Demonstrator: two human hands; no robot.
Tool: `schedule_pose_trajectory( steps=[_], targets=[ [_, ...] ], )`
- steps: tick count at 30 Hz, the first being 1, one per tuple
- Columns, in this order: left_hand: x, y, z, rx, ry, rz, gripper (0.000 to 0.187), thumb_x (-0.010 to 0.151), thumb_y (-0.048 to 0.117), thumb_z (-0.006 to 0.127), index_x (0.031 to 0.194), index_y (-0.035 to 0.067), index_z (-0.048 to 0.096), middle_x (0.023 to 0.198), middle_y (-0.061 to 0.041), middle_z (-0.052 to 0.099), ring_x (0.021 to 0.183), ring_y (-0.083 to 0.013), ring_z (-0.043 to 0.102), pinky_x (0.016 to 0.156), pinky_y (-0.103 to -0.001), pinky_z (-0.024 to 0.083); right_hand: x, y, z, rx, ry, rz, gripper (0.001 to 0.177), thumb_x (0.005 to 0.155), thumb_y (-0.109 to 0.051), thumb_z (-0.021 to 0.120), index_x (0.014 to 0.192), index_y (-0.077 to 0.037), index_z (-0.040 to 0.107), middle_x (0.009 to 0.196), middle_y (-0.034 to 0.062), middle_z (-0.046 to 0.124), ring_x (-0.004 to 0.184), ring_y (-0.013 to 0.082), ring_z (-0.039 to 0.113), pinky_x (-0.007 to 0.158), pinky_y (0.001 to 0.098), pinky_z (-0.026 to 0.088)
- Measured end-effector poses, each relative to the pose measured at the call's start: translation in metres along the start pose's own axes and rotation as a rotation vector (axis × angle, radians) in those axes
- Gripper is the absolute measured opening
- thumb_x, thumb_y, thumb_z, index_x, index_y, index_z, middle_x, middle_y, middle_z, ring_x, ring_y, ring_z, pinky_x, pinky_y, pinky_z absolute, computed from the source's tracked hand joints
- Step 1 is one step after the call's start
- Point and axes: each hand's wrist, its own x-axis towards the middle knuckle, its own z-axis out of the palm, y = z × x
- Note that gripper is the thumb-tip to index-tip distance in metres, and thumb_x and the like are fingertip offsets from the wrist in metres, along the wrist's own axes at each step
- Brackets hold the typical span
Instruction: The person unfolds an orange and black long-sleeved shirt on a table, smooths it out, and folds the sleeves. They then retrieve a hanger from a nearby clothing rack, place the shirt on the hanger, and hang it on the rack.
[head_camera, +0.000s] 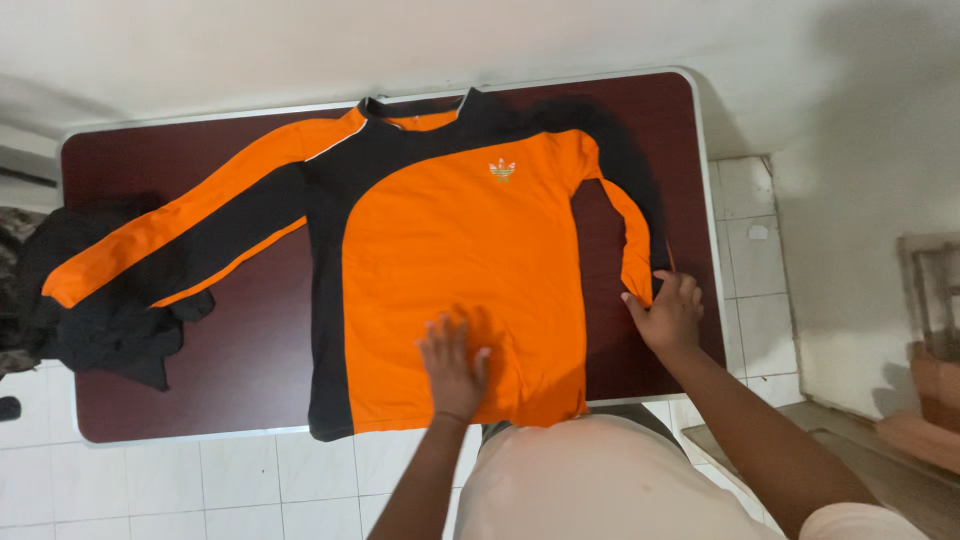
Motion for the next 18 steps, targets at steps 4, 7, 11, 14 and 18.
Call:
schedule_pose_trajectory(
  steps=[4,7,11,14,18],
  targets=[
    [0.004,0.076,-0.006,-0.142,-0.086,0.169,0.047,0.096,0.028,0.065,0.137,0.006,0.060,0.152,-0.021,0.046,0.137,-0.0499,0.040,0.114,-0.060,0.033,0.000,0.013,-0.003,0.107,0.116,-0.106,0.059,0.089,-0.027,0.071,0.137,0.001,0.050,0.132,0.0267,0.053,0.122,0.0429,0.052,0.102,0.0498,0.046],
    [0.014,0.116,-0.010,-0.245,-0.171,0.213,0.037,0.093,0.021,0.068,0.127,0.007,0.068,0.141,-0.017,0.057,0.129,-0.0436,0.048,0.109,-0.054,0.040,0.010,0.033,0.002,0.363,-0.045,0.101,0.035,0.100,-0.020,0.056,0.129,-0.001,0.056,0.119,0.0202,0.064,0.104,0.0333,0.067,0.094,0.0425,0.052],
    [0.028,0.155,-0.003,-0.388,-0.345,0.147,0.033,0.097,0.020,0.066,0.127,0.006,0.068,0.127,-0.013,0.068,0.119,-0.0356,0.058,0.103,-0.046,0.048,0.021,0.077,0.010,0.691,0.009,0.122,0.027,0.103,-0.016,0.054,0.124,0.000,0.059,0.110,0.0167,0.066,0.102,0.0266,0.064,0.089,0.0374,0.051],
    [0.036,0.185,0.020,-0.629,-0.526,-0.197,0.038,0.099,0.026,0.063,0.131,0.007,0.064,0.118,-0.012,0.073,0.110,-0.0283,0.067,0.096,-0.039,0.054,0.030,0.099,0.009,1.164,-0.073,0.223,0.027,0.101,-0.011,0.052,0.125,0.000,0.058,0.111,0.0138,0.064,0.101,0.0207,0.062,0.088,0.0333,0.052],
    [0.050,0.231,0.067,-1.067,-0.642,-0.651,0.049,0.098,0.029,0.065,0.140,0.006,0.057,0.121,-0.016,0.072,0.105,-0.0311,0.070,0.088,-0.040,0.055,0.041,0.107,-0.027,1.454,-0.262,0.397,0.032,0.094,-0.007,0.052,0.125,-0.003,0.058,0.110,0.0107,0.064,0.098,0.0186,0.064,0.085,0.0339,0.054]
  ],
)
